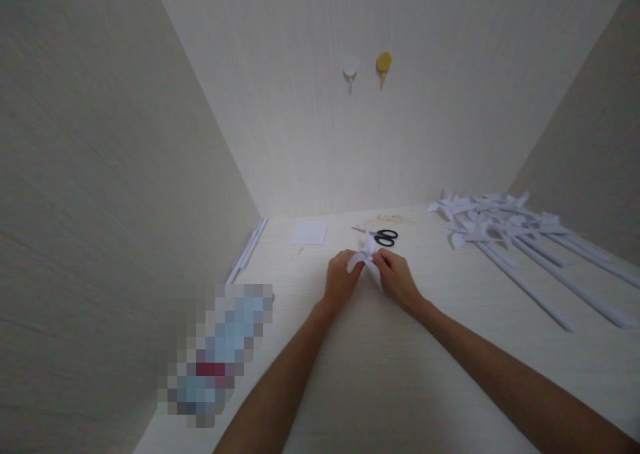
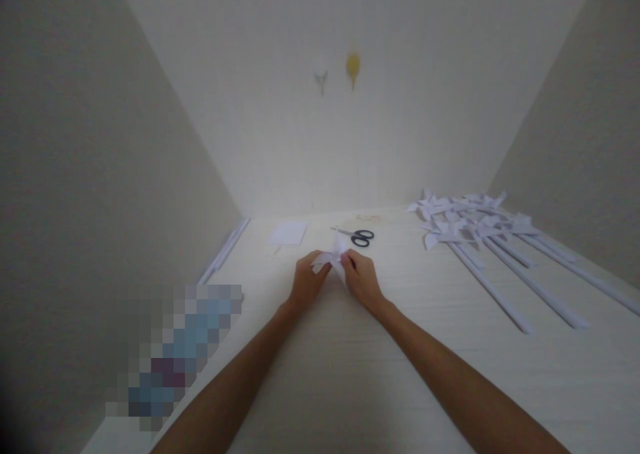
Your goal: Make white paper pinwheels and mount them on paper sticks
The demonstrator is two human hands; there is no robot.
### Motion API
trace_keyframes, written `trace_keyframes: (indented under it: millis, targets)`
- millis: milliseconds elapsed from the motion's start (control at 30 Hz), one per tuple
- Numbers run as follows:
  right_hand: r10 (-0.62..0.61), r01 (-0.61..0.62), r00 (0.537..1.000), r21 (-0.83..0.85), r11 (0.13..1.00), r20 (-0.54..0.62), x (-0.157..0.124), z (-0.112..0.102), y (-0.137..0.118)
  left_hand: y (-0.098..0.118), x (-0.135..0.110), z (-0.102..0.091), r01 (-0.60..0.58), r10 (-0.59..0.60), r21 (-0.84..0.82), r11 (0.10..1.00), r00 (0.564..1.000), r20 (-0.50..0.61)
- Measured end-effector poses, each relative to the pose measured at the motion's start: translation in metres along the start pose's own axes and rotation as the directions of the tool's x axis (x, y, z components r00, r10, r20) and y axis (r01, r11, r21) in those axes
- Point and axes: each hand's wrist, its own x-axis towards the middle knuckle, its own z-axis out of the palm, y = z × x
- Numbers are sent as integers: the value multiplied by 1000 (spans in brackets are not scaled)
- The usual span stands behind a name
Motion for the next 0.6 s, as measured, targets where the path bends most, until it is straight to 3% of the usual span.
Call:
trace_keyframes:
  millis: [200,600]
  targets:
    - [13,-13,1000,7,1000,10,1,1,2,1,0,0,-10,9,4,1000,998,67]
    - [30,-31,999,28,999,41,2,1,4,1,-1,1,-39,37,24,999,996,84]
